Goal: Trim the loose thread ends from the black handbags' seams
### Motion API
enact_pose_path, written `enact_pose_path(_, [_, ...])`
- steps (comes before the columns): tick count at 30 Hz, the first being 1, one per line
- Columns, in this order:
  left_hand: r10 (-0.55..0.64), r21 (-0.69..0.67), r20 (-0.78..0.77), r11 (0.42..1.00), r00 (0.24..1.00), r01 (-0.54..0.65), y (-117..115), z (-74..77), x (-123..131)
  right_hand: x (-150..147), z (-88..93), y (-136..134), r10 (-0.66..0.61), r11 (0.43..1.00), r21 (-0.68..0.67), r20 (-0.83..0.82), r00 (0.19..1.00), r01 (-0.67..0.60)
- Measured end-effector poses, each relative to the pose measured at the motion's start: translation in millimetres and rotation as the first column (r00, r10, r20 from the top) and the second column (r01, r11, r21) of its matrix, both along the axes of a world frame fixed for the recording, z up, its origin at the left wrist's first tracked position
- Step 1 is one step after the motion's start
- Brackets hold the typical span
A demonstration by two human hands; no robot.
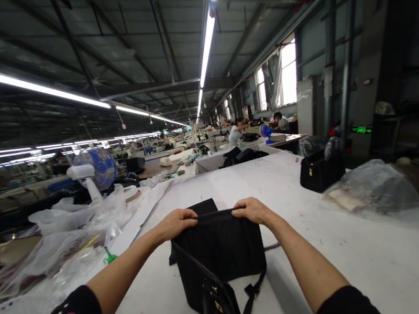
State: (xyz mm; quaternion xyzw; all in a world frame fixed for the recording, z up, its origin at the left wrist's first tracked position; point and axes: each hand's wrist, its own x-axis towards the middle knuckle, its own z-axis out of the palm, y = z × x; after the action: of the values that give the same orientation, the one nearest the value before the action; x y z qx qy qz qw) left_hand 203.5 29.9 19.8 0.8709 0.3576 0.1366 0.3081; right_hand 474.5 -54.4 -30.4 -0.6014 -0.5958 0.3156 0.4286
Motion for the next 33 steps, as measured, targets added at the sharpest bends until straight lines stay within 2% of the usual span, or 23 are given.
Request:
enact_pose_path(3, [-0.006,0.002,0.061,1.000,0.998,0.006,-2.1,-3.0,1.9,0.0,0.9,-2.6,-0.011,1.000,-0.007,-0.013,1.000,0.011])
enact_pose_path(9, [-0.028,-0.103,0.147,0.994,0.989,0.043,0.1,-7.8,5.6,4.0,-3.4,-11.7,0.041,0.998,-0.045,-0.145,0.989,-0.048])
enact_pose_path(11, [-0.044,-0.068,0.106,0.996,0.993,0.052,3.2,-7.2,7.1,4.0,-4.2,-12.4,0.041,0.998,-0.037,-0.143,0.989,-0.047])
enact_pose_path(15, [-0.037,0.119,-0.021,0.992,0.999,0.039,7.5,-2.9,10.7,3.0,-2.9,-14.3,0.032,0.999,-0.022,-0.151,0.988,-0.036])
enact_pose_path(17, [-0.030,0.164,-0.035,0.986,0.999,0.035,7.2,-0.9,10.8,3.1,-1.6,-17.0,0.042,0.999,-0.026,-0.166,0.985,-0.047])
enact_pose_path(19, [-0.048,0.106,-0.015,0.993,0.999,0.050,5.5,0.1,8.4,3.5,-0.5,-19.6,0.084,0.995,-0.039,-0.194,0.977,-0.094])
enact_pose_path(22, [-0.096,-0.140,0.026,0.985,0.995,0.099,1.7,0.8,1.2,3.8,-0.7,-19.5,0.162,0.982,-0.057,-0.259,0.952,-0.183])
enact_pose_path(24, [-0.113,-0.221,0.046,0.968,0.993,0.120,-0.5,1.9,-2.2,3.9,-2.9,-16.6,0.173,0.977,-0.070,-0.307,0.936,-0.203])
enact_pose_path(25, [-0.124,-0.192,0.047,0.973,0.991,0.130,-1.4,3.0,-2.4,4.1,-4.7,-14.9,0.163,0.976,-0.082,-0.332,0.929,-0.201])
enact_pose_path(27, [-0.167,-0.010,0.016,0.986,0.986,0.168,-2.8,6.0,1.1,5.0,-8.4,-12.5,0.137,0.978,-0.098,-0.372,0.918,-0.186])
enact_pose_path(29, [-0.227,0.188,-0.050,0.954,0.973,0.232,-3.2,8.8,8.6,6.2,-10.9,-12.5,0.110,0.983,-0.097,-0.385,0.916,-0.159])
enact_pose_path(30, [-0.245,0.246,-0.079,0.935,0.966,0.257,-3.0,9.5,12.8,6.6,-11.2,-13.5,0.098,0.986,-0.090,-0.381,0.919,-0.143])
enact_pose_path(33, [-0.233,0.253,-0.097,0.934,0.968,0.251,0.0,7.2,22.7,6.4,-8.9,-18.5,0.076,0.991,-0.077,-0.354,0.932,-0.110])
